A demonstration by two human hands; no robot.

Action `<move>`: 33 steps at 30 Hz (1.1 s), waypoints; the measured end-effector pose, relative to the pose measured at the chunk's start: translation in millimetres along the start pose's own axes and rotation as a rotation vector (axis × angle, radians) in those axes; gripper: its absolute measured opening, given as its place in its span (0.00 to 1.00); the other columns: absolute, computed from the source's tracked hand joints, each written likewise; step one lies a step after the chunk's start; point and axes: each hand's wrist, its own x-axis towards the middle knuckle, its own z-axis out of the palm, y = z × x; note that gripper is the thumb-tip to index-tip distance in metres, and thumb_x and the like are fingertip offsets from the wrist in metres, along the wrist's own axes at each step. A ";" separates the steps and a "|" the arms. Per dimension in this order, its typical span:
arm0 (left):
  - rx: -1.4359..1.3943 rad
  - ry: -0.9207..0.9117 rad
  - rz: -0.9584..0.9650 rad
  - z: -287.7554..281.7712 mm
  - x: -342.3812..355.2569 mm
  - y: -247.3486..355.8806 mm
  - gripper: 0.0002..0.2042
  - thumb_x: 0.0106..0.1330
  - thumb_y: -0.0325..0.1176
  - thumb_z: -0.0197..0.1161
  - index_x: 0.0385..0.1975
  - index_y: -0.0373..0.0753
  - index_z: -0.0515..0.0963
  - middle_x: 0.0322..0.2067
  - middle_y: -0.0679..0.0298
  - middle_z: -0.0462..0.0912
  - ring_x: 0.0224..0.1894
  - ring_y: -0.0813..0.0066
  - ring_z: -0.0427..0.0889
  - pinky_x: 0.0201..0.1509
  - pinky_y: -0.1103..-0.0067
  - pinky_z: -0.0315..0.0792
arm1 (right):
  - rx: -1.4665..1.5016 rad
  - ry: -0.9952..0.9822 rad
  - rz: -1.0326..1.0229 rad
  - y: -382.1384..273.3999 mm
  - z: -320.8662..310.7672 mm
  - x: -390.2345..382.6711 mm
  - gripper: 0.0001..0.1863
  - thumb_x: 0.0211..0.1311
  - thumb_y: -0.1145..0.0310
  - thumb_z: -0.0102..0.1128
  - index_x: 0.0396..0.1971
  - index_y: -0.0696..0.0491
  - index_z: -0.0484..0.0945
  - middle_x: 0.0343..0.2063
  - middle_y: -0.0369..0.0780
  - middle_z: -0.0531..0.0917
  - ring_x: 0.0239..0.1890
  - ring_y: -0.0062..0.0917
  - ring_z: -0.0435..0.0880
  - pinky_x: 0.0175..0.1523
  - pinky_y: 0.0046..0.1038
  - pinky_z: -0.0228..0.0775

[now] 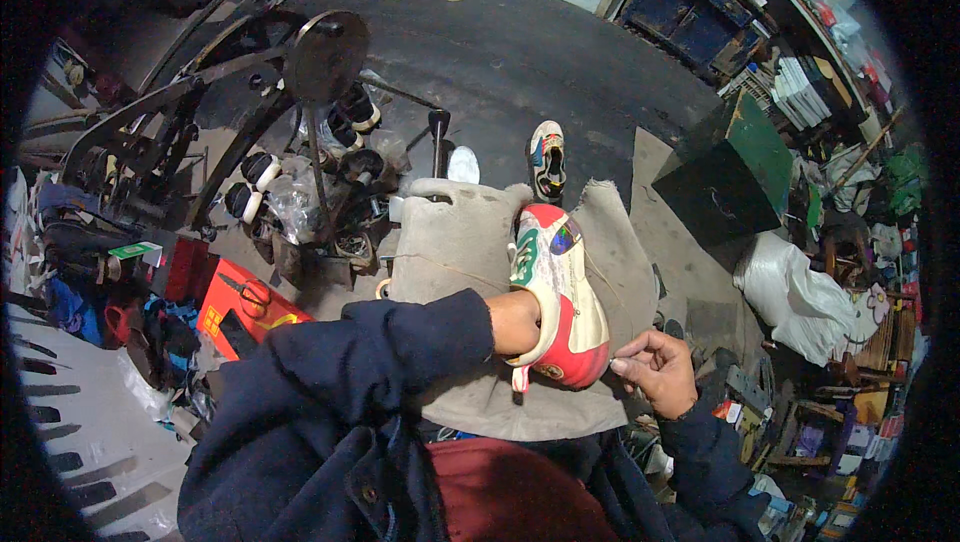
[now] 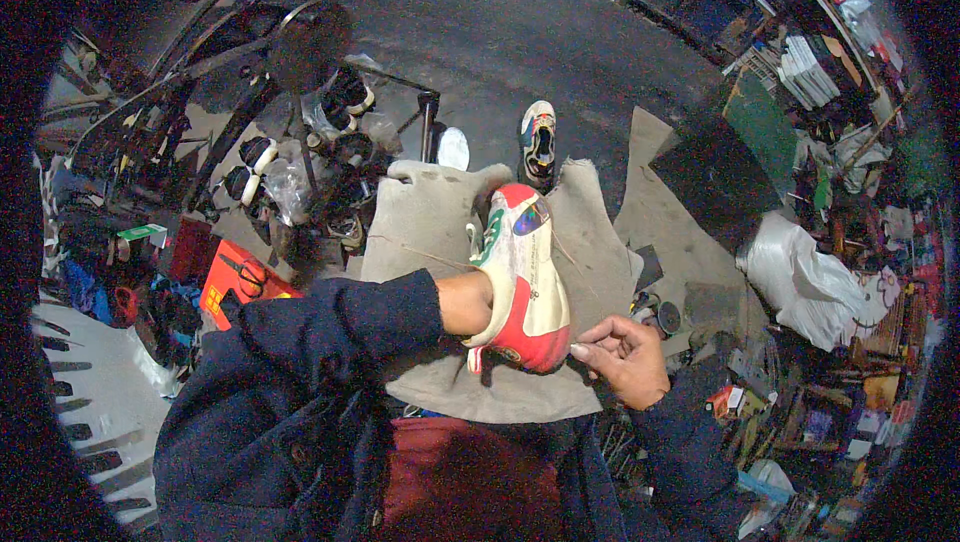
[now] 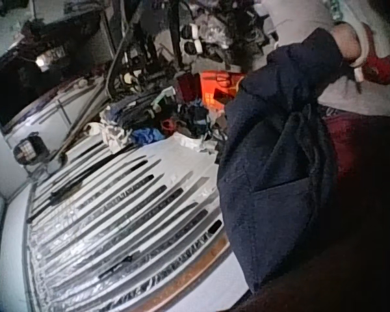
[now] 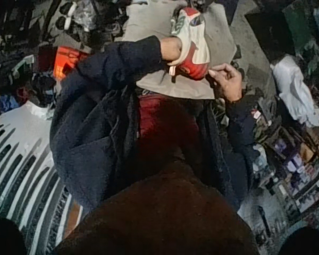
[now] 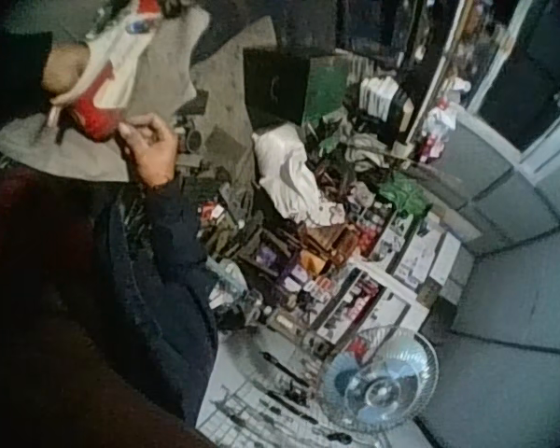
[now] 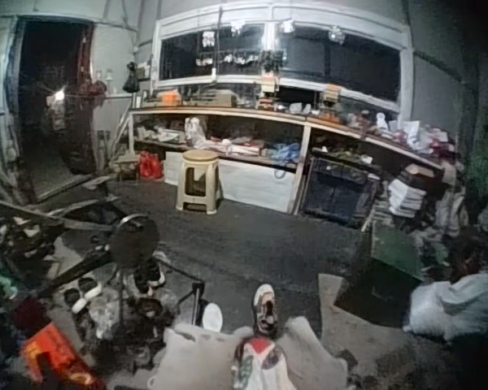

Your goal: The person hand-sews a multicolored sneaker using a needle and thread. They repeatedly insert the needle through the shoe's upper, pull the thread tight, and reposition the shoe to continue stitching along the seam.

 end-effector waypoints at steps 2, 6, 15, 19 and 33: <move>-0.185 -0.032 -0.075 -1.6 -2.5 -2.3 0.15 0.64 0.20 0.53 0.49 0.30 0.80 0.45 0.56 0.86 0.46 0.70 0.82 0.54 0.77 0.73 | -0.005 -0.027 0.016 -4.8 -2.0 1.8 0.08 0.62 0.74 0.68 0.36 0.58 0.77 0.26 0.34 0.83 0.25 0.12 0.78 0.30 0.17 0.70; -0.349 -0.031 -0.152 -1.4 -4.7 -6.9 0.15 0.64 0.21 0.53 0.49 0.30 0.80 0.45 0.56 0.86 0.46 0.70 0.82 0.54 0.78 0.73 | -0.038 -0.094 0.063 -15.1 -6.2 5.1 0.08 0.62 0.73 0.67 0.36 0.58 0.78 0.26 0.33 0.82 0.25 0.12 0.77 0.31 0.17 0.69; -0.332 0.006 -0.162 1.1 -3.1 -9.7 0.15 0.63 0.20 0.53 0.49 0.30 0.79 0.45 0.57 0.86 0.46 0.71 0.83 0.54 0.78 0.73 | -0.043 -0.110 0.067 -16.1 -6.2 7.0 0.06 0.63 0.74 0.66 0.35 0.57 0.77 0.26 0.32 0.82 0.26 0.11 0.77 0.31 0.17 0.68; -0.295 -0.005 -0.161 1.7 -1.2 -12.8 0.16 0.62 0.20 0.52 0.49 0.30 0.79 0.46 0.57 0.86 0.46 0.71 0.83 0.53 0.78 0.73 | -0.042 -0.067 0.028 -11.8 -3.0 5.5 0.06 0.63 0.75 0.66 0.35 0.58 0.77 0.28 0.34 0.84 0.28 0.11 0.79 0.33 0.16 0.70; -0.187 -0.061 -0.083 0.5 -2.3 -7.6 0.16 0.61 0.19 0.52 0.48 0.29 0.79 0.47 0.59 0.85 0.45 0.72 0.83 0.53 0.78 0.73 | -0.065 -0.002 -0.054 -1.4 2.8 2.3 0.07 0.60 0.76 0.68 0.35 0.60 0.79 0.28 0.35 0.84 0.32 0.12 0.81 0.37 0.17 0.72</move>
